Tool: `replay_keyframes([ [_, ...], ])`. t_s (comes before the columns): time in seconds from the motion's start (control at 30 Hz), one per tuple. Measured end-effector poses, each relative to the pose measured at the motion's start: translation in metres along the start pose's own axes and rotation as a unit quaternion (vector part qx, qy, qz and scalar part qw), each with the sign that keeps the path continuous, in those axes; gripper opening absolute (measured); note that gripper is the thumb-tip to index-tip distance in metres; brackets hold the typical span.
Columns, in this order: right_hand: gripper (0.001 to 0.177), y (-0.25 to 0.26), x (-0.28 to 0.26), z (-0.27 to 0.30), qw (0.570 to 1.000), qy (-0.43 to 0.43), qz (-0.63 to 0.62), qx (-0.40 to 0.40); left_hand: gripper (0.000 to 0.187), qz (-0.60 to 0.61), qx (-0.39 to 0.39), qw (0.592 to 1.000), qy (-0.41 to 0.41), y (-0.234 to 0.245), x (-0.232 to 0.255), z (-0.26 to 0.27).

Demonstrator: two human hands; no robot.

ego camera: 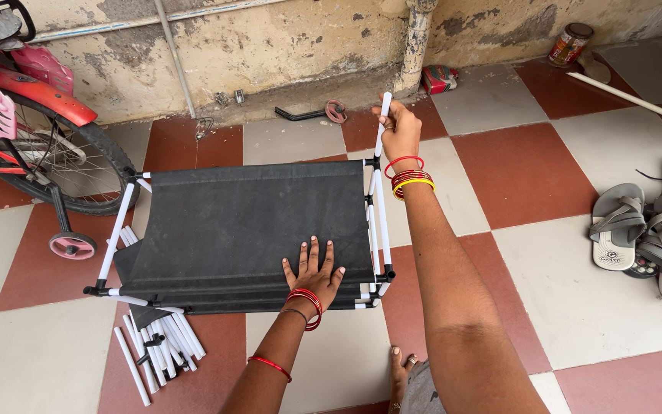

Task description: The person assembles a multi-tiered storage rack by inserting white support rods into plastic connectors and attaching the black fabric shelf panels.

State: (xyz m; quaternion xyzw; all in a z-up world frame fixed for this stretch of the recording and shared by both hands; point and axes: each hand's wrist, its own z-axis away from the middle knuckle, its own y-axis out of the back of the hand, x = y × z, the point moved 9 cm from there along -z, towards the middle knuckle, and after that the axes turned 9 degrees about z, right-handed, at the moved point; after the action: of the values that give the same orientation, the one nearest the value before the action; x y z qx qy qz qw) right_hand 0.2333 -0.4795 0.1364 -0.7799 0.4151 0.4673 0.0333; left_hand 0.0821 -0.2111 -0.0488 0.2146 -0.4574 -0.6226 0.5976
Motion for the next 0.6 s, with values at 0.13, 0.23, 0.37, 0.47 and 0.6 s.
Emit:
replay_keyframes([
  [0.13, 0.029, 0.002, -0.007, -0.008, 0.999, -0.045, -0.015, -0.02, 0.067, 0.007, 0.006, 1.0, -0.001, 0.002, 0.0, -0.004],
  [0.23, 0.022, 0.006, -0.013, -0.009, 0.999, -0.041, -0.024, -0.016, 0.066, 0.003, 0.008, 1.0, 0.0, 0.003, 0.0, -0.007],
  [0.37, 0.024, 0.009, -0.019, -0.006, 0.999, -0.033, -0.025, -0.017, 0.066, 0.009, 0.018, 1.0, -0.001, 0.005, 0.001, -0.007],
  [0.47, 0.025, 0.01, -0.024, -0.002, 0.999, -0.033, -0.026, -0.029, 0.066, 0.012, 0.02, 1.0, 0.0, 0.007, 0.001, -0.006],
  [0.6, 0.025, 0.012, -0.035, 0.006, 0.999, -0.013, -0.014, -0.048, 0.065, 0.022, 0.034, 0.999, -0.004, 0.01, 0.002, -0.004],
])
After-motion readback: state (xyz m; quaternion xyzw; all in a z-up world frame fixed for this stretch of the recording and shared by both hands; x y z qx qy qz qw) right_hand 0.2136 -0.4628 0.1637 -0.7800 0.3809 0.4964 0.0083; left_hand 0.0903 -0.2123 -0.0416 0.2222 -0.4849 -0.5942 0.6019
